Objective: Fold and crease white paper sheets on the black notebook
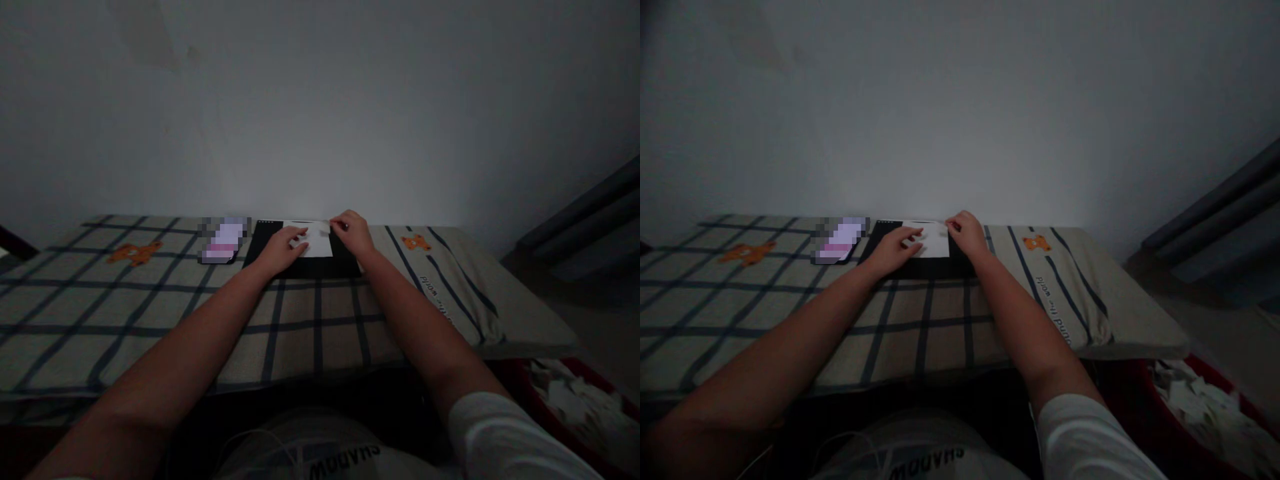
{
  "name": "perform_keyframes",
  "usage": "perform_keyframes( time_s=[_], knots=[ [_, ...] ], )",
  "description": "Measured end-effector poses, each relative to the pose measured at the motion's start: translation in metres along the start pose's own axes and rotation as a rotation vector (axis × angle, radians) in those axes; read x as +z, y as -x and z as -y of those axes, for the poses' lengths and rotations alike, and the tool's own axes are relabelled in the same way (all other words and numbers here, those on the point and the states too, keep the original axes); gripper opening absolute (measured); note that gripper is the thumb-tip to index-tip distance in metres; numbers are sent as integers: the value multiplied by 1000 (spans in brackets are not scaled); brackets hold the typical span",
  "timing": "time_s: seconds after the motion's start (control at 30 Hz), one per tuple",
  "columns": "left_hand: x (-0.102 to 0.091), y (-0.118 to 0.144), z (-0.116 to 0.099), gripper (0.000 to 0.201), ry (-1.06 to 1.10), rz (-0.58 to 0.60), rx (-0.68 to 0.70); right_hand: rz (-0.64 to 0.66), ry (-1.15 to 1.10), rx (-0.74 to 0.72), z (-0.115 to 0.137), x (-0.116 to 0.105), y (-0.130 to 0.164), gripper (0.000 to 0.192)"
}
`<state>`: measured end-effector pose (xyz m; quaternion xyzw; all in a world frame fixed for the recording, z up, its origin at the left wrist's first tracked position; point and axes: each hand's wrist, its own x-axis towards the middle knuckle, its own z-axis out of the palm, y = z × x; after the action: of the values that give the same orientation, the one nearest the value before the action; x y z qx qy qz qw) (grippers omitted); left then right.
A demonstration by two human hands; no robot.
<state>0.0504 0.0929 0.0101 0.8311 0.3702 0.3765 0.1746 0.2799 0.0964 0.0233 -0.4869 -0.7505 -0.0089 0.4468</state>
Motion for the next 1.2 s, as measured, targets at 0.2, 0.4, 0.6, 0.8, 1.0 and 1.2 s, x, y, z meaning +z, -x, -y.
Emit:
perform_keyframes(
  time_s=[0.2, 0.4, 0.6, 0.8, 1.0, 1.2],
  knots=[
    [-1, 2, 0, 33, -230, 122, 202, -88, 345, 165, -41, -23, 3, 23],
    [0, 3, -2, 36, -226, 123, 203, -27, 590, 304, -51, -22, 12, 27],
    [2, 3, -1, 33, -232, 171, 214, 77, 707, 317, -52, -19, 13, 29],
    [-1, 3, -3, 34, -278, 143, 213, 159, 722, 356, -53, -17, 14, 29],
    [-6, 3, 3, 40, -423, -22, -91, 72, 608, 295, -47, -21, 13, 30],
    [-10, 3, 1, 56, -519, 25, -341, 274, 280, -75, -23, -9, 8, 29]
  ],
)
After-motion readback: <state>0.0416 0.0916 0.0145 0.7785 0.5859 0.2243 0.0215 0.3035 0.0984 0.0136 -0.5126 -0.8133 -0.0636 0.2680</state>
